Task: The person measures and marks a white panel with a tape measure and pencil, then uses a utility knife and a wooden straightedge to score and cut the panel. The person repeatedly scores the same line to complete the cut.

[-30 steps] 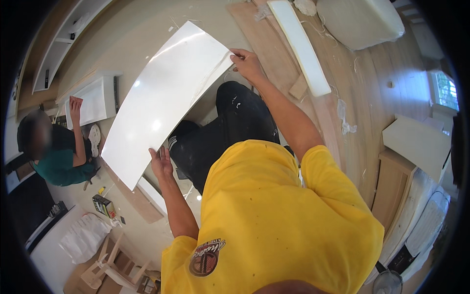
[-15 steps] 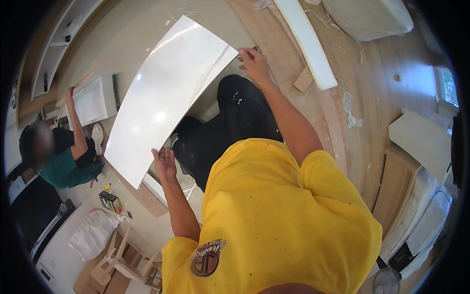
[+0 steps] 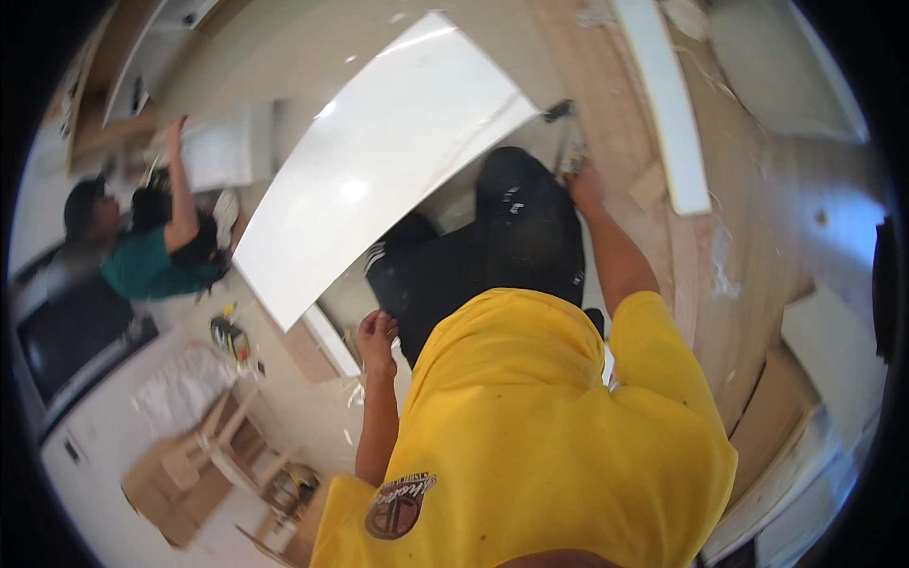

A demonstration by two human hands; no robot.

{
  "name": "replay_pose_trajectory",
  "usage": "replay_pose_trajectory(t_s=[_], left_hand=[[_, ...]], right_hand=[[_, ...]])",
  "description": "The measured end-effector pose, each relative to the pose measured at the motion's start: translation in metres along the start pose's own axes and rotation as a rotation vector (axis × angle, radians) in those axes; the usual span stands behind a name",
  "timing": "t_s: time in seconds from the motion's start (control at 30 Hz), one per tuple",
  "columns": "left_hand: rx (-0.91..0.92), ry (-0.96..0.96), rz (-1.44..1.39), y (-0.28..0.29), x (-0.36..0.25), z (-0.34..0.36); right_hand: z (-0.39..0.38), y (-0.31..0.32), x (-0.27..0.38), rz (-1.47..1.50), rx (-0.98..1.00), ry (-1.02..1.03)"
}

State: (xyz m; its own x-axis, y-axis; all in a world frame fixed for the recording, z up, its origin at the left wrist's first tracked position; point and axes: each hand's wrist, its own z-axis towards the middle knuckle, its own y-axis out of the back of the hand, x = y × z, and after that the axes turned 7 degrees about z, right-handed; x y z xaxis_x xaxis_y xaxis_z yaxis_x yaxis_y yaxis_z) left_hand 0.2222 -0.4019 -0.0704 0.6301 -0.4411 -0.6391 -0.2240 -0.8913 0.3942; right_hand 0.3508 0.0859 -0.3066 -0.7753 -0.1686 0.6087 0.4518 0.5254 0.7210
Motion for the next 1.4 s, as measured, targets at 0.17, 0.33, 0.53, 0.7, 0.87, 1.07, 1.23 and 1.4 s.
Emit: replay_pose_trajectory(t_s=[0.17, 0.33, 0.53, 0.7, 0.87, 1.07, 1.23, 1.4], left_hand=[[0.144, -0.159, 0.391, 0.0, -0.026, -0.041], [0.041, -0.302, 0.517, -0.004, -0.046, -0.058], [-0.614, -0.572, 0.554, 0.105, -0.059, 0.072], [-0.68, -0.799, 0.679, 0.129, -0.102, 0.13], [-0.4, -0.951, 0.859, 0.027, -0.211, 0.083], [-0.032, -0.887, 1.145, -0.051, -0.262, 0.083], [0.094, -0.82, 1.243, -0.061, -0.219, 0.142], [0.033, -0.84, 1.243, -0.067, -0.213, 0.147]], right_hand=[[0.03, -0.006, -0.023, -0.119, 0.083, -0.077], [0.021, 0.031, -0.01, -0.074, -0.017, -0.069], [-0.056, 0.053, -0.032, 0.665, 0.003, -0.228], [-0.112, 0.082, 0.036, 0.784, -0.076, -0.031], [-0.129, 0.1, 0.118, 0.506, 0.043, 0.158], [-0.159, 0.094, 0.176, 0.109, 0.114, 0.449], [-0.174, 0.082, 0.213, 0.111, 0.212, 0.501], [-0.152, 0.071, 0.303, 0.158, 0.23, 0.576]])
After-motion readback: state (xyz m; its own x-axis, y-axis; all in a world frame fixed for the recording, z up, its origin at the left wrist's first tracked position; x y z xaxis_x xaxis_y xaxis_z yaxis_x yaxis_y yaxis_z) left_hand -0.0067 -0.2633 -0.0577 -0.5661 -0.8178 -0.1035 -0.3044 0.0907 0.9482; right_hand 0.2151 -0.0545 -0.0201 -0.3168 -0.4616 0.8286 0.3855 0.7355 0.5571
